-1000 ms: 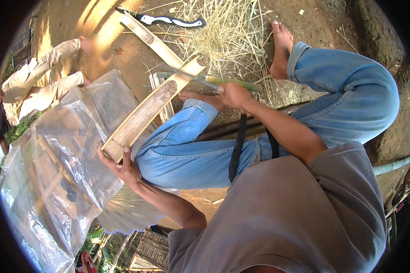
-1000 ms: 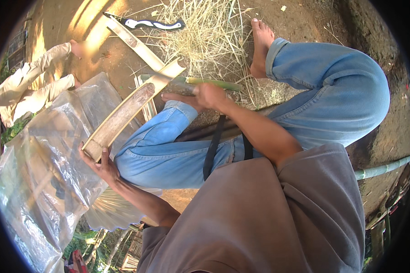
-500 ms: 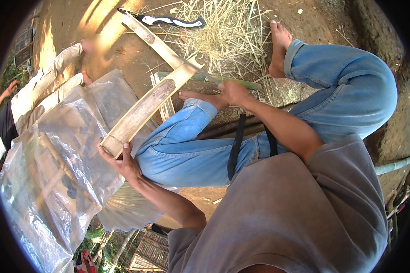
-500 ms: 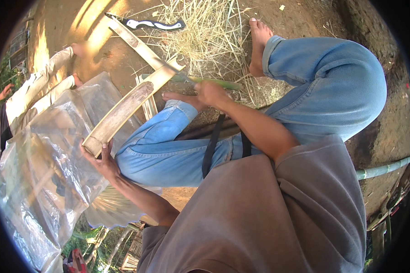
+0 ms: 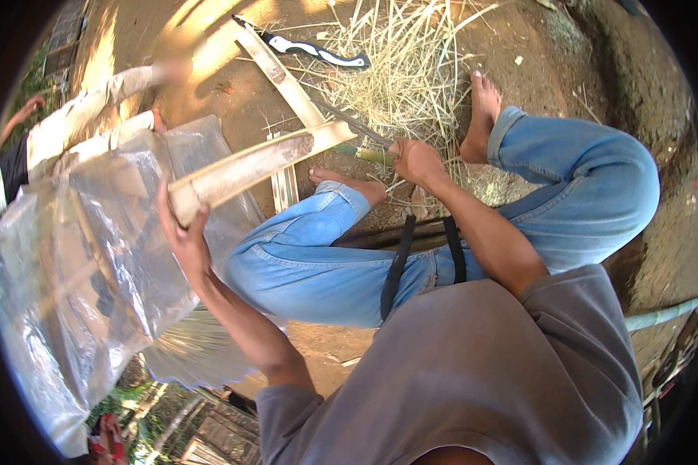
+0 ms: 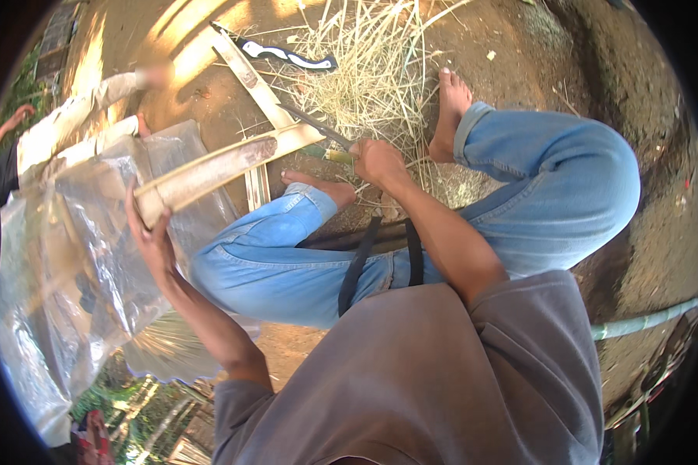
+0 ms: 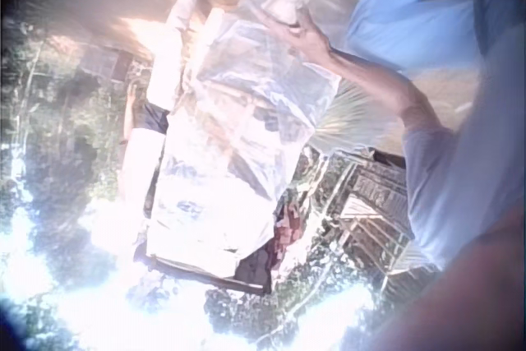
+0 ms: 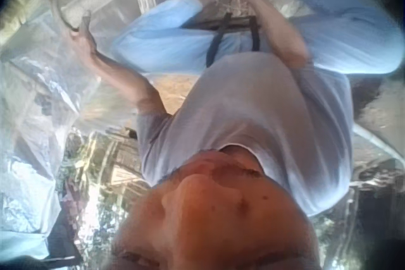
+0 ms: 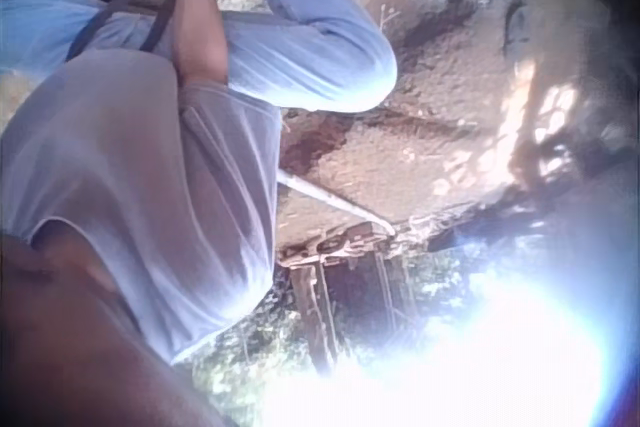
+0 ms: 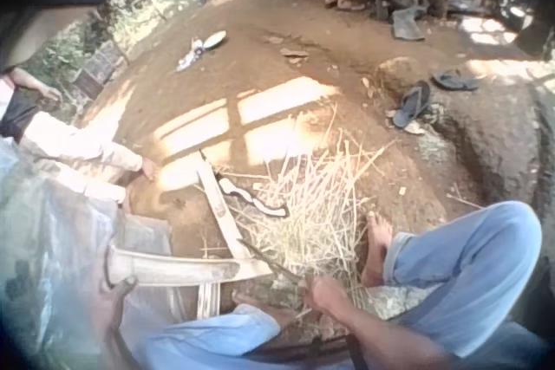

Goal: The person sits on the ground and uses a knife to shave the outer layer off a piece of bamboo. They hold the bamboo with one hand and scrape the blade along its length to remove the green skin, revealing the lighter wood underneath.

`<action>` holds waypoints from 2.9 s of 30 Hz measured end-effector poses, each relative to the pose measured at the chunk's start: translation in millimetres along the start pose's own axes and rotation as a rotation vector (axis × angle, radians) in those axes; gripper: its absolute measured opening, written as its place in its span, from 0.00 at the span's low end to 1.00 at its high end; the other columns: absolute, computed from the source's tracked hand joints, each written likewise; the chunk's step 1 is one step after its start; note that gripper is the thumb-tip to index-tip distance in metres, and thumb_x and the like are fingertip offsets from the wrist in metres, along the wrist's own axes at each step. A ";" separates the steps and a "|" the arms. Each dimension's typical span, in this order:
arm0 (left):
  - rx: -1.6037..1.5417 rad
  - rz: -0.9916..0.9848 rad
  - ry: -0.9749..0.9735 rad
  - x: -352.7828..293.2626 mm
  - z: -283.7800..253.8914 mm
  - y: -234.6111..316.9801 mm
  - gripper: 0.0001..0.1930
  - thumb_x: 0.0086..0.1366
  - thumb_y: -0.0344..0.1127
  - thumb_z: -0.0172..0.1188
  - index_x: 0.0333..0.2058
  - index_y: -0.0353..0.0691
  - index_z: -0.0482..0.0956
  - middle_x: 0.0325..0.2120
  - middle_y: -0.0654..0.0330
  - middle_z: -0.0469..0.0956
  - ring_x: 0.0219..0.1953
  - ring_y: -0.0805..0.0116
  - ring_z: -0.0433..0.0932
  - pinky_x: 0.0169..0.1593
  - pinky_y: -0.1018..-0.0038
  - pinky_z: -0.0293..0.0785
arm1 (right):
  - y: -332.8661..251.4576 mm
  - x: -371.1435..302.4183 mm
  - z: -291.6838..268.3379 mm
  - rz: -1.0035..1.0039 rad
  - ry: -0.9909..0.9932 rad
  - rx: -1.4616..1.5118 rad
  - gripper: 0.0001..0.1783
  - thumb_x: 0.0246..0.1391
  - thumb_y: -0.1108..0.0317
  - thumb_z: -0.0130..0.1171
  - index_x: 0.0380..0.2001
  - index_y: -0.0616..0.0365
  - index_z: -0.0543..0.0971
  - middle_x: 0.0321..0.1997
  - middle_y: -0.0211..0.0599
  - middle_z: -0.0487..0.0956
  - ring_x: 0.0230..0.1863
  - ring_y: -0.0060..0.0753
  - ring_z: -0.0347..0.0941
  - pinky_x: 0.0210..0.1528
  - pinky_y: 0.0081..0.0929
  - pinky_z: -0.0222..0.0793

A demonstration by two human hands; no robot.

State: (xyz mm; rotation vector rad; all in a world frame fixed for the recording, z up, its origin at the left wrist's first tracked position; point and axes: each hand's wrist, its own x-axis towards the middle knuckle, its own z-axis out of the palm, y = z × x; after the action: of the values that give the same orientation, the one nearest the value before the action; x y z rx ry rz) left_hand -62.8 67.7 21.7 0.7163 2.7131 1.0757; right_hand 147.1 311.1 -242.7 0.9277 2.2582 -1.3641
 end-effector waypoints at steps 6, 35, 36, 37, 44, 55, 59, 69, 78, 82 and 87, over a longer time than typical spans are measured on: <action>-0.876 0.095 0.056 79.0 82.2 13.3 0.47 0.64 0.46 0.62 0.72 0.48 0.40 0.68 0.42 0.55 0.67 0.45 0.61 0.69 0.50 0.55 | 3.6 7.0 -32.7 -0.020 0.090 -0.189 0.16 0.53 0.61 0.57 0.42 0.57 0.82 0.37 0.56 0.82 0.42 0.60 0.79 0.47 0.48 0.74; 0.284 -0.249 -0.621 36.9 126.0 -149.2 0.46 0.55 0.46 0.73 0.67 0.39 0.58 0.60 0.41 0.69 0.57 0.50 0.75 0.54 0.60 0.76 | -22.0 -25.3 -13.3 0.113 -0.251 0.494 0.12 0.47 0.69 0.65 0.25 0.68 0.77 0.13 0.33 0.71 0.13 0.27 0.67 0.15 0.32 0.58; 0.156 -0.302 -0.592 36.3 124.4 -138.8 0.40 0.57 0.42 0.70 0.65 0.37 0.61 0.58 0.43 0.71 0.52 0.55 0.77 0.49 0.64 0.77 | -18.6 -23.3 -15.9 0.117 -0.255 0.518 0.12 0.48 0.67 0.65 0.25 0.67 0.77 0.13 0.34 0.71 0.12 0.27 0.66 0.14 0.32 0.58; 0.028 -0.356 -0.562 34.7 120.3 -128.7 0.35 0.60 0.39 0.68 0.63 0.36 0.65 0.55 0.44 0.74 0.48 0.60 0.79 0.45 0.68 0.78 | -14.8 -21.8 -19.1 0.116 -0.245 0.501 0.11 0.48 0.67 0.65 0.25 0.65 0.76 0.13 0.33 0.71 0.12 0.26 0.66 0.14 0.30 0.59; -0.353 -0.341 -0.185 15.5 121.1 -50.9 0.20 0.67 0.24 0.55 0.57 0.31 0.73 0.43 0.54 0.80 0.32 0.75 0.77 0.32 0.79 0.77 | -33.2 -30.1 -35.4 -0.028 -0.256 0.442 0.11 0.50 0.64 0.64 0.26 0.60 0.75 0.14 0.31 0.71 0.13 0.25 0.66 0.19 0.29 0.64; -0.536 -0.321 0.009 28.6 10.8 -0.8 0.14 0.74 0.39 0.48 0.44 0.32 0.74 0.24 0.54 0.80 0.25 0.71 0.79 0.29 0.77 0.78 | -41.8 -42.7 -63.0 -0.114 -0.138 0.133 0.17 0.46 0.59 0.63 0.28 0.65 0.79 0.23 0.52 0.79 0.26 0.42 0.77 0.35 0.41 0.71; -0.736 -0.482 0.089 20.7 15.9 -21.9 0.18 0.74 0.47 0.51 0.46 0.35 0.75 0.29 0.55 0.78 0.27 0.71 0.78 0.28 0.78 0.78 | -35.6 -42.8 -55.8 -0.146 -0.118 0.005 0.18 0.46 0.57 0.62 0.29 0.65 0.82 0.28 0.57 0.81 0.32 0.52 0.80 0.40 0.44 0.73; -0.299 -0.179 0.261 28.1 25.1 -75.0 0.18 0.72 0.40 0.56 0.51 0.30 0.76 0.52 0.54 0.68 0.47 0.66 0.77 0.49 0.70 0.82 | -56.6 -68.0 -83.7 -0.140 -0.341 -0.188 0.21 0.49 0.60 0.56 0.36 0.72 0.82 0.36 0.67 0.80 0.42 0.58 0.80 0.49 0.45 0.73; -0.076 0.046 0.119 14.6 -4.7 -8.4 0.18 0.71 0.37 0.57 0.53 0.30 0.75 0.63 0.54 0.61 0.55 0.61 0.73 0.53 0.67 0.82 | -46.9 -93.8 -90.2 -0.244 -0.160 0.325 0.15 0.51 0.61 0.67 0.30 0.62 0.76 0.22 0.31 0.72 0.26 0.22 0.66 0.29 0.26 0.64; -0.072 0.043 0.192 -1.4 15.5 -12.1 0.19 0.70 0.37 0.58 0.53 0.29 0.74 0.65 0.53 0.60 0.56 0.60 0.73 0.50 0.68 0.81 | -77.4 -95.5 -53.2 -0.226 -0.093 0.358 0.14 0.51 0.61 0.66 0.32 0.61 0.75 0.21 0.34 0.73 0.24 0.25 0.69 0.29 0.31 0.67; 0.024 0.028 0.227 -17.9 28.8 5.1 0.18 0.69 0.36 0.60 0.50 0.27 0.73 0.66 0.51 0.60 0.57 0.61 0.72 0.50 0.70 0.79 | -113.3 -106.3 -34.2 -0.451 -0.076 0.277 0.12 0.52 0.63 0.64 0.31 0.59 0.75 0.19 0.40 0.75 0.21 0.31 0.72 0.30 0.37 0.71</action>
State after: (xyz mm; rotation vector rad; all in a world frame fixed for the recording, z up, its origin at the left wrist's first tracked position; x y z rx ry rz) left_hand -36.8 80.0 3.0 0.6755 2.9175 1.2004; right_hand 148.2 266.5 -90.0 0.4382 2.3473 -1.9043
